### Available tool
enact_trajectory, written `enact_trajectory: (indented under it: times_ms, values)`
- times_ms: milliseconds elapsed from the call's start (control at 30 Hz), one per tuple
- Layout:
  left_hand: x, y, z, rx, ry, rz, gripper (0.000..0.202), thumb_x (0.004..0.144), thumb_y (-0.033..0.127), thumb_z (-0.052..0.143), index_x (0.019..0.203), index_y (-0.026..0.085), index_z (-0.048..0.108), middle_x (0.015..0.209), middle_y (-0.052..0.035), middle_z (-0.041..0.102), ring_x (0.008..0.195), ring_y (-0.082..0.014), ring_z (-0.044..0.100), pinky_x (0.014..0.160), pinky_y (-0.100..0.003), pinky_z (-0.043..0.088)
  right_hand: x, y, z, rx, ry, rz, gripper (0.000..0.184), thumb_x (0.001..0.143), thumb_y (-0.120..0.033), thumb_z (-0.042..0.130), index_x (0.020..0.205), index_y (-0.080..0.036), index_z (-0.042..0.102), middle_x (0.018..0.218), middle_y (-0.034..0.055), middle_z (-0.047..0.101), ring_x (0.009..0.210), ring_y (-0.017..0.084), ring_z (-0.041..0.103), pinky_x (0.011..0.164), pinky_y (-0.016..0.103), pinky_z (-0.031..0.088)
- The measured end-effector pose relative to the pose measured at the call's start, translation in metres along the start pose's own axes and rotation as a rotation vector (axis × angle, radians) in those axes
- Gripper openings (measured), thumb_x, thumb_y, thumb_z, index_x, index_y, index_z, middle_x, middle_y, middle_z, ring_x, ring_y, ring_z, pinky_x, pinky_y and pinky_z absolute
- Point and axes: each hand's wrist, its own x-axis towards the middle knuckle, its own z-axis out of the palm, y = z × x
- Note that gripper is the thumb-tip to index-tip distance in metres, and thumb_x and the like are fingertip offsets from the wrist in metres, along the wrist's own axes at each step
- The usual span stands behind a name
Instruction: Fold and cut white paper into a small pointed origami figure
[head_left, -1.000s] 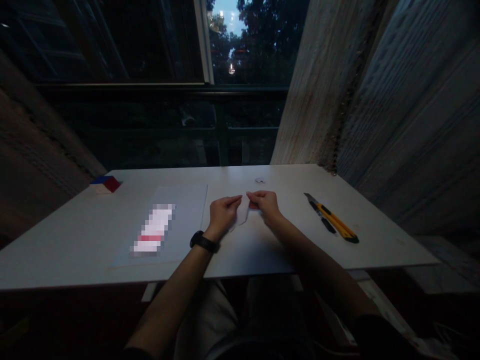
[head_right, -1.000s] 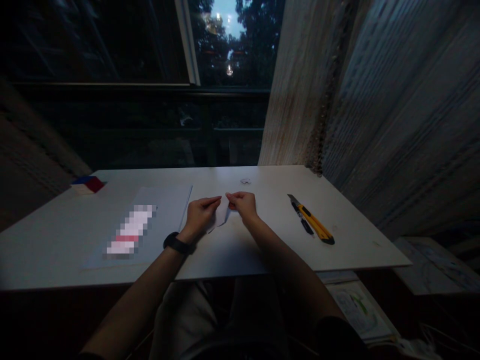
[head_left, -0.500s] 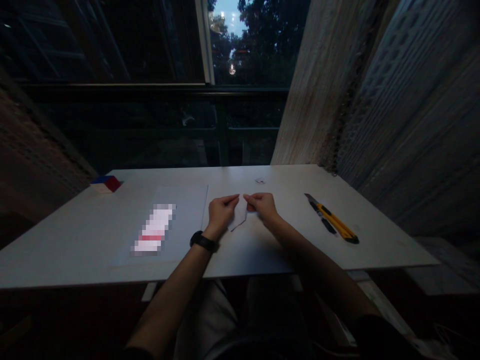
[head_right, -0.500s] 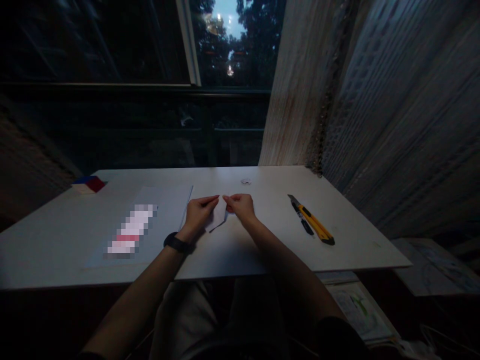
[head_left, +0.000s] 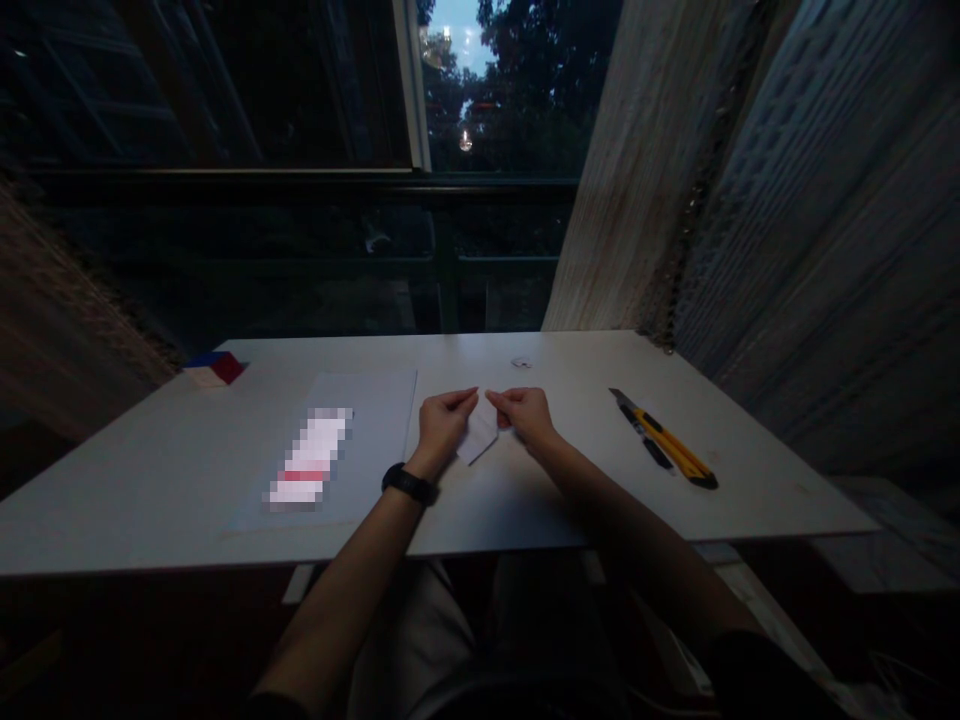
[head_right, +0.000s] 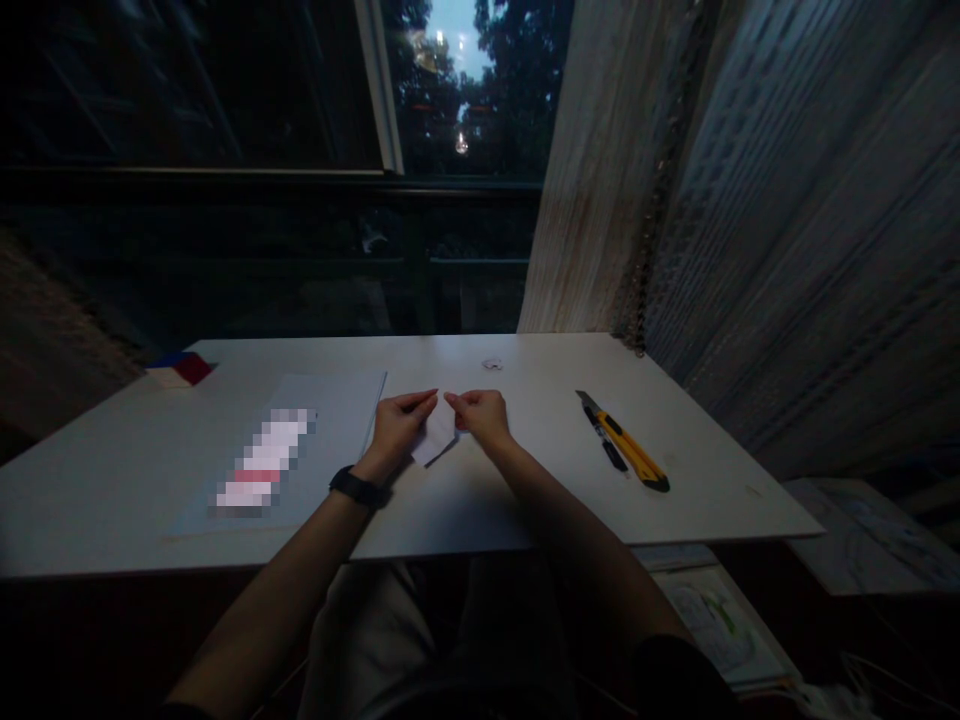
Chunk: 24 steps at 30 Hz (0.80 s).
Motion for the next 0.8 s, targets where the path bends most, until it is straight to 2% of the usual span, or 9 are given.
enact_trajectory:
  times_ms: [167,300,367,467,633,800]
  values:
    - [0.002,-0.004,0.0,0.014,0.03,-0.001,0.028,0.069,0.033,0.065,0.092,0.017,0.07,0.092,-0.0088,0.07,0.086,-0.0218,0.064,0.079,-0.033,0.049,-0.005,-0.006,0.0,-0.043,-0.127,0.006,0.036,0.055,-0.048,0.07,0.045,-0.015,0.058,0.039,-0.0008,0.052,0.036,0.009,0.046,0.041,0.022,0.038]
    - [0.003,-0.004,0.0,-0.005,0.042,-0.004,0.029,0.069,0.033,0.065,0.093,0.017,0.07,0.092,-0.0088,0.07,0.086,-0.0225,0.064,0.078,-0.034,0.049,-0.005,-0.005,-0.002,-0.181,-0.083,-0.095,0.04,0.061,-0.049,0.066,0.043,-0.015,0.057,0.036,-0.0008,0.049,0.035,0.008,0.043,0.04,0.022,0.034]
    - [0.002,-0.003,0.0,-0.018,0.071,-0.009,0.029,0.069,0.032,0.065,0.093,0.017,0.07,0.091,-0.0089,0.07,0.087,-0.0228,0.064,0.078,-0.034,0.048,-0.004,-0.001,-0.003,-0.186,-0.113,-0.116,0.04,0.063,-0.05,0.065,0.046,-0.014,0.059,0.038,-0.0002,0.052,0.037,0.008,0.045,0.041,0.022,0.034]
    - [0.002,-0.001,0.0,-0.058,0.117,-0.021,0.027,0.067,0.03,0.067,0.09,0.016,0.071,0.09,-0.009,0.07,0.085,-0.0229,0.064,0.078,-0.033,0.048,-0.001,0.004,-0.003,-0.157,-0.212,-0.052,0.038,0.06,-0.049,0.067,0.05,-0.013,0.061,0.041,0.0006,0.054,0.038,0.009,0.047,0.041,0.022,0.036]
    - [0.002,0.0,0.0,-0.126,0.113,-0.01,0.029,0.067,0.032,0.067,0.09,0.016,0.071,0.091,-0.0092,0.07,0.085,-0.0228,0.064,0.078,-0.033,0.048,-0.002,0.002,-0.002,-0.146,-0.179,-0.015,0.035,0.056,-0.046,0.071,0.052,-0.012,0.063,0.041,0.001,0.056,0.036,0.01,0.047,0.039,0.022,0.037]
    - [0.003,0.001,0.0,-0.122,0.165,0.008,0.029,0.068,0.032,0.066,0.091,0.016,0.071,0.091,-0.0095,0.07,0.085,-0.0222,0.063,0.077,-0.032,0.047,-0.006,-0.004,-0.001,-0.146,-0.287,0.02,0.037,0.058,-0.048,0.07,0.056,-0.011,0.063,0.045,0.0041,0.06,0.04,0.012,0.053,0.042,0.022,0.042]
